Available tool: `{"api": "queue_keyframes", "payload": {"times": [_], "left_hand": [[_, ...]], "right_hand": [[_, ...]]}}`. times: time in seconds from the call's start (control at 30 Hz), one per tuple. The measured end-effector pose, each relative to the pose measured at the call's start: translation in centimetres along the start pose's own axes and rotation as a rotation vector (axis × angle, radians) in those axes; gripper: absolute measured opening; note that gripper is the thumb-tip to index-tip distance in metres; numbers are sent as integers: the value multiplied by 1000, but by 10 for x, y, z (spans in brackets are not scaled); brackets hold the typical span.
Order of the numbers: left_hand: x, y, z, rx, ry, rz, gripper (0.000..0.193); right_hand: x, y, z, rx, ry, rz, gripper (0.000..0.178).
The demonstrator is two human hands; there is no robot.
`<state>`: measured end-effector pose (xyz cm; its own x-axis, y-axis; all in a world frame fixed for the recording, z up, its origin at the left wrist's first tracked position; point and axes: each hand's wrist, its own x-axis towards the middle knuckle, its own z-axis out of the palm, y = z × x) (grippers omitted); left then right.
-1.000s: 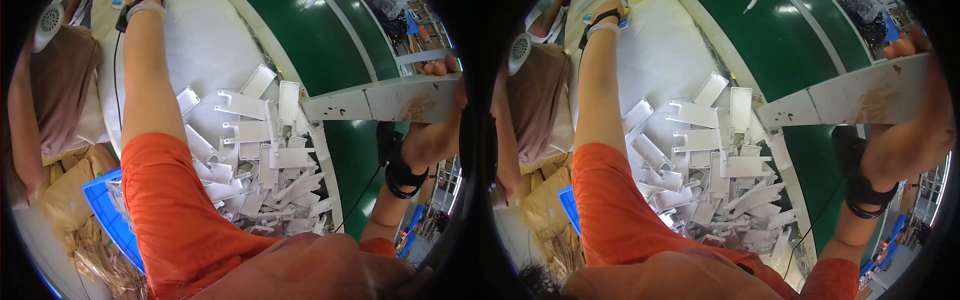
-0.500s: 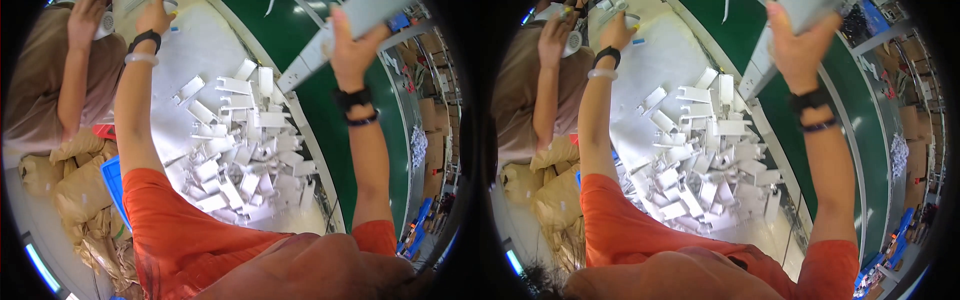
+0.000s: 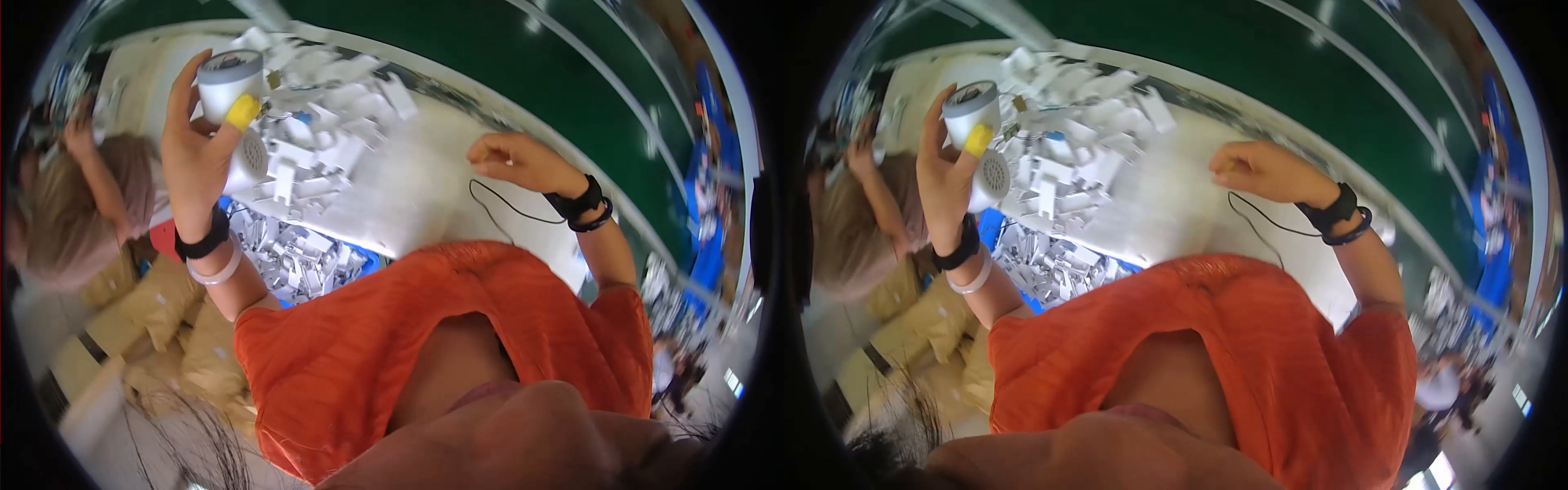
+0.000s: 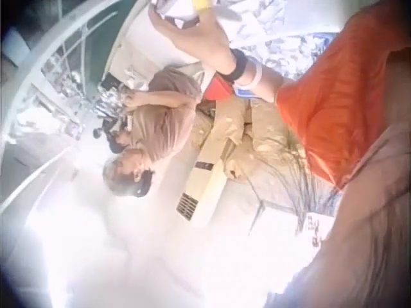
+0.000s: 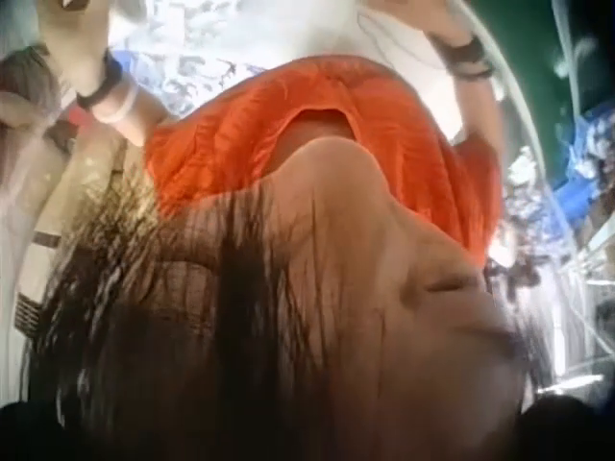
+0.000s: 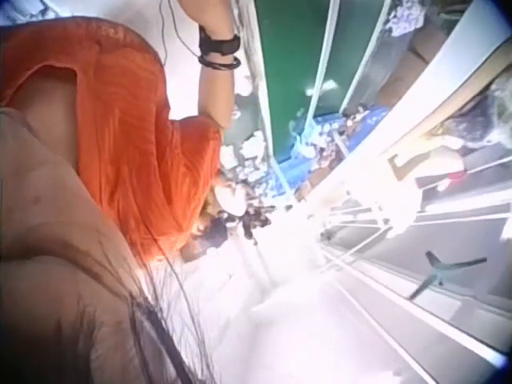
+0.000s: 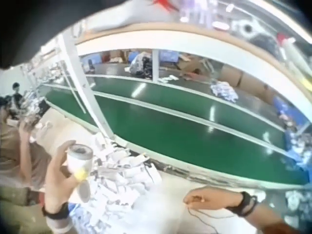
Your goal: Assembling small handheld fans on an electronics factory production line.
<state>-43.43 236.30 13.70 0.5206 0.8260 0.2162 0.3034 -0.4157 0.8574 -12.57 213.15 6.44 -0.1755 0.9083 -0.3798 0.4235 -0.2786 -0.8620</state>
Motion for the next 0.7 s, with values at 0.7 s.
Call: {"api": "queue_keyframes", "payload": {"times": [0.7], "left_hand": [[-288, 61, 487, 728, -686, 566, 67]], "right_hand": [[-391, 198, 255, 194, 754, 269, 26]]}}
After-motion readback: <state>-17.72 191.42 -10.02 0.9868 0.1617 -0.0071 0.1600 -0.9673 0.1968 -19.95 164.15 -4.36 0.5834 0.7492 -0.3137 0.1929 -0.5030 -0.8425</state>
